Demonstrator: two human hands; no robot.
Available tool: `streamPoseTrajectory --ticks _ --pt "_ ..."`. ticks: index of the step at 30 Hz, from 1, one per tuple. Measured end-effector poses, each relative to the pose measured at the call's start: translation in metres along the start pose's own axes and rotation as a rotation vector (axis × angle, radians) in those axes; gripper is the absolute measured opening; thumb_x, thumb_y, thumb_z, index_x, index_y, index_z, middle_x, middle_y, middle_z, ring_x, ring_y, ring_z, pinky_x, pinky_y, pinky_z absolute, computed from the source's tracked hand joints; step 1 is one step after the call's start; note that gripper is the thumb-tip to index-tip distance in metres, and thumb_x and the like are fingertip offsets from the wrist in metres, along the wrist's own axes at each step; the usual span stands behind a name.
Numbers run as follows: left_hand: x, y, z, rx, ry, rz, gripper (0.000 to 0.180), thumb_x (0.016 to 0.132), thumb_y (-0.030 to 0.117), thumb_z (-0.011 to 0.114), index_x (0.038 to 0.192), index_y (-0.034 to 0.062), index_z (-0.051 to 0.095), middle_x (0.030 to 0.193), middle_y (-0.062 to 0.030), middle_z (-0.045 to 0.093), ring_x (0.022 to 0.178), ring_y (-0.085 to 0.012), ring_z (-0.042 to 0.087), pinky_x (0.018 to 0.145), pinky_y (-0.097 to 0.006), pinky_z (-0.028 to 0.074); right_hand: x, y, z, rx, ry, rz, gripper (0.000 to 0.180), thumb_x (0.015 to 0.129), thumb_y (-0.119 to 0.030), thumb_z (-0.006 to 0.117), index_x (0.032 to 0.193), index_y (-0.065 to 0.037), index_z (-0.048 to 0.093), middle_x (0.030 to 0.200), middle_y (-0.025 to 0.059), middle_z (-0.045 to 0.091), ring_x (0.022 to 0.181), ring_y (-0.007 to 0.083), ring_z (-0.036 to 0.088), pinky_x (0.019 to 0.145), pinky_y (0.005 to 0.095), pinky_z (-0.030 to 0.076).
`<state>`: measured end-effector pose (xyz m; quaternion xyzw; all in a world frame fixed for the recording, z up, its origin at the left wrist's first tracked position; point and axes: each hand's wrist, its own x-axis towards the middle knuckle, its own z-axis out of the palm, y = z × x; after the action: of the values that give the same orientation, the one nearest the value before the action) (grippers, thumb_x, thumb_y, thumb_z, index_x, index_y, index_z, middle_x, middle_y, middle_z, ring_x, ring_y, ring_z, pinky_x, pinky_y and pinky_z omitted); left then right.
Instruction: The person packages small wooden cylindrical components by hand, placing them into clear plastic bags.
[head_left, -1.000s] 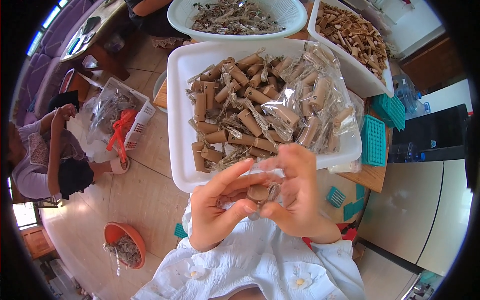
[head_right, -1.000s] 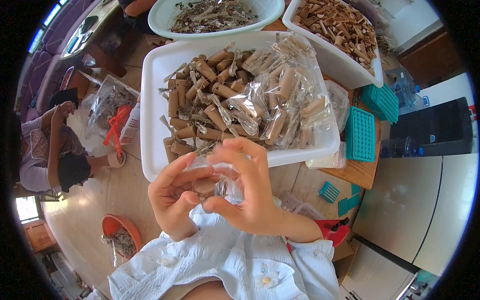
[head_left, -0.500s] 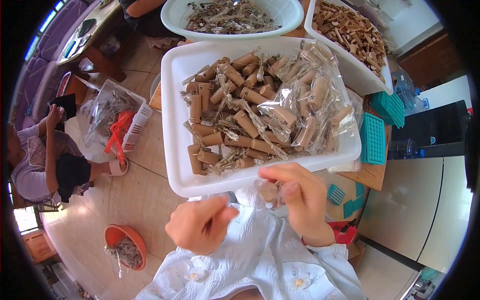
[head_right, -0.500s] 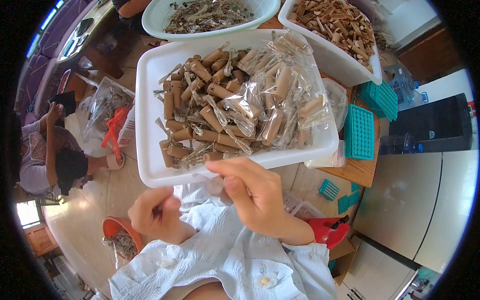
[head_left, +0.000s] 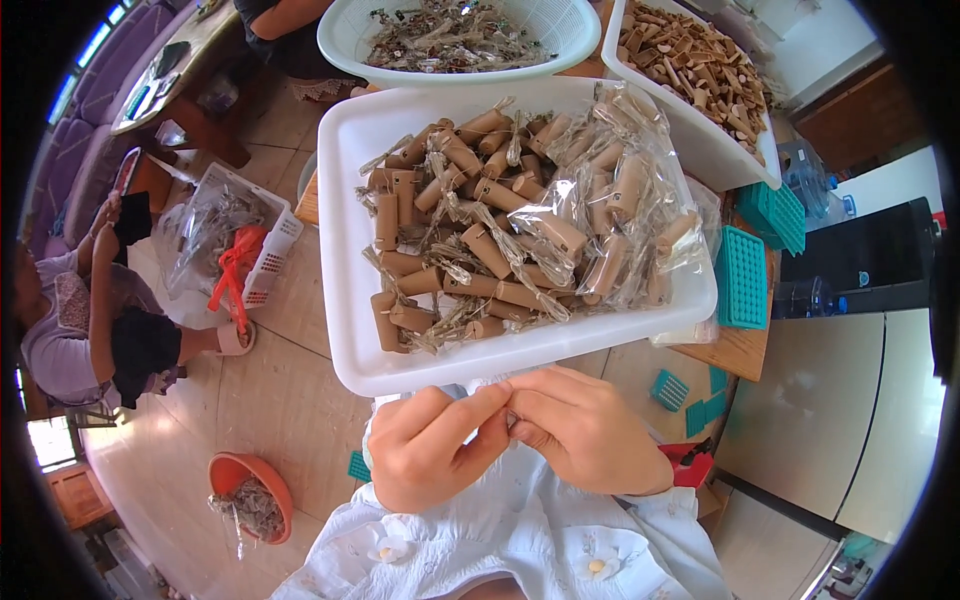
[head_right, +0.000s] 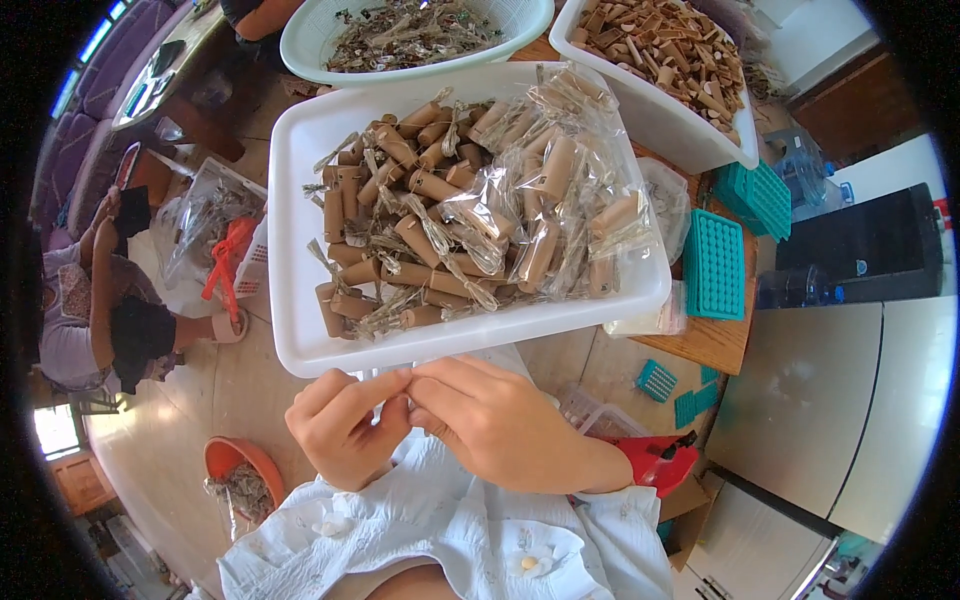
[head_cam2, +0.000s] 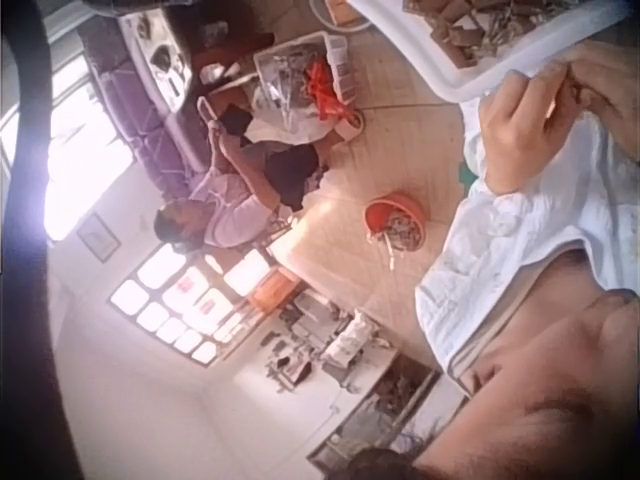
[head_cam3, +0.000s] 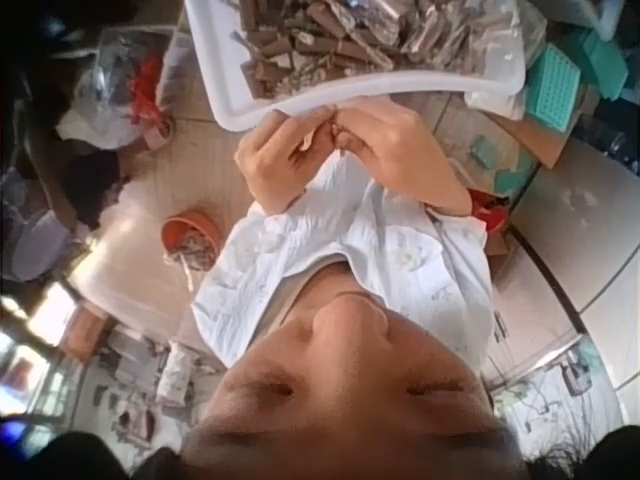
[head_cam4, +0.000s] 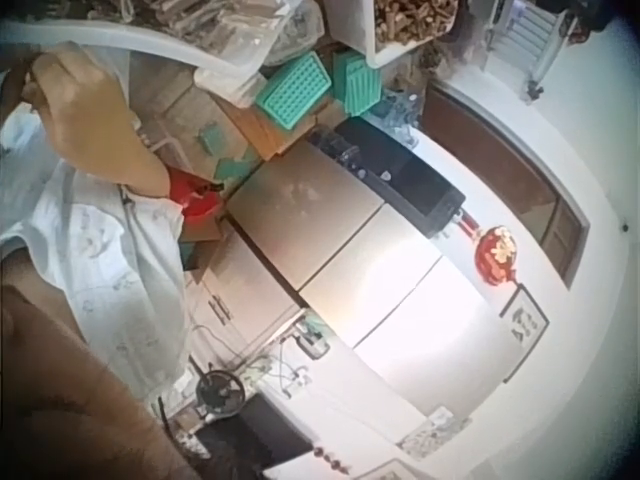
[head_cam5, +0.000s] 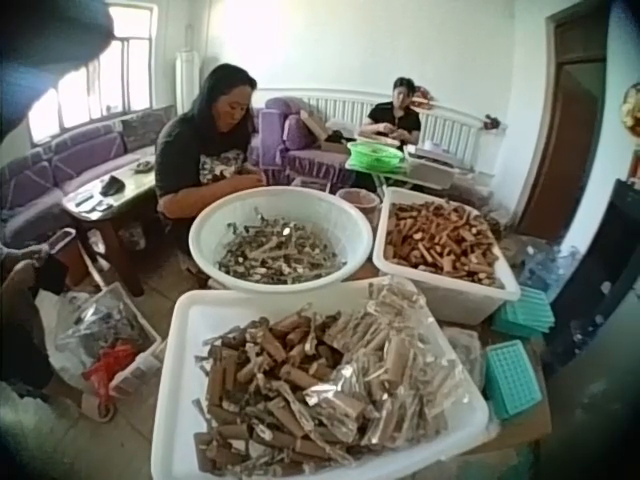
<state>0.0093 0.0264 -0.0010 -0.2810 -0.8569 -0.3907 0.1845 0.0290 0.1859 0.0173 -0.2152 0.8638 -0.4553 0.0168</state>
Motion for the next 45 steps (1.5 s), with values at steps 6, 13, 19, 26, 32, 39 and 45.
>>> streamPoseTrajectory --ticks 6,13,19,26,32,39,45 --pt "-0.003 -0.002 0.006 -0.253 0.254 -0.080 0.024 0.055 -0.003 0.069 0.077 0.0046 0.064 0.065 -0.0043 0.058 0.049 -0.0143 0.056 0.043 -0.022 0.043 0.000 -0.002 0.002 0.168 0.006 0.038 0.016 0.077 -0.008 0.057 0.088 0.003 0.053 0.085 0.0131 0.055 0.077 0.0293 0.054 0.066 0.0354 0.044" --pt "0.005 -0.001 0.005 -0.190 0.051 0.005 0.022 0.057 -0.001 0.068 0.077 0.0038 0.063 0.077 -0.0064 0.063 0.052 -0.0158 0.058 0.044 -0.024 0.045 0.000 0.004 0.001 0.029 0.000 -0.018 0.016 0.075 -0.008 0.058 0.085 0.003 0.053 0.080 0.0127 0.053 0.074 0.0295 0.052 0.064 0.0356 0.044" --pt "0.000 -0.004 0.003 -0.234 0.081 -0.081 0.018 0.057 -0.004 0.063 0.073 0.0040 0.061 0.071 -0.0058 0.063 0.050 -0.0138 0.056 0.042 -0.021 0.043 0.001 0.000 0.002 -0.034 -0.031 -0.089 0.020 0.069 -0.008 0.062 0.084 0.001 0.055 0.081 0.0109 0.054 0.074 0.0270 0.053 0.063 0.0335 0.045" --pt "0.004 -0.029 -0.017 -0.588 1.028 -0.409 0.010 0.068 -0.009 0.045 0.067 -0.0011 0.051 0.066 -0.0154 0.057 0.038 -0.0042 0.035 0.035 -0.016 0.026 -0.019 -0.003 -0.013 0.246 0.192 0.015 0.024 0.081 -0.021 0.054 0.085 0.002 0.062 0.082 0.0098 0.056 0.071 0.0180 0.054 0.057 0.0273 0.042" --pt "-0.014 -0.014 0.008 -1.067 0.224 -0.045 0.018 0.050 -0.010 0.033 0.061 -0.0038 0.046 0.057 -0.0100 0.049 0.043 -0.0156 0.041 0.040 -0.026 0.034 -0.012 0.011 -0.002 0.398 0.418 0.054 0.031 0.087 -0.029 0.049 0.098 -0.003 0.063 0.074 0.0027 0.045 0.062 0.0103 0.039 0.054 0.0196 0.031" --pt "-0.003 -0.018 0.009 -0.849 -0.045 -0.082 0.018 0.070 0.014 0.053 0.056 0.0037 0.047 0.050 -0.0040 0.042 0.040 -0.0162 0.039 0.038 -0.026 0.029 -0.013 0.005 0.003 0.543 0.372 0.149 0.033 0.087 -0.030 0.049 0.099 -0.003 0.062 0.067 0.0009 0.042 0.059 0.0094 0.035 0.051 0.0209 0.028" --pt "-0.002 -0.013 0.011 -0.680 -0.011 -0.101 0.024 0.070 0.021 0.060 0.056 0.0050 0.050 0.048 -0.0020 0.044 0.037 -0.0149 0.040 0.036 -0.025 0.029 -0.010 0.001 0.003 0.596 0.231 0.074 0.031 0.087 -0.029 0.048 0.100 -0.004 0.062 0.056 0.0010 0.040 0.048 0.0097 0.036 0.044 0.0225 0.028"
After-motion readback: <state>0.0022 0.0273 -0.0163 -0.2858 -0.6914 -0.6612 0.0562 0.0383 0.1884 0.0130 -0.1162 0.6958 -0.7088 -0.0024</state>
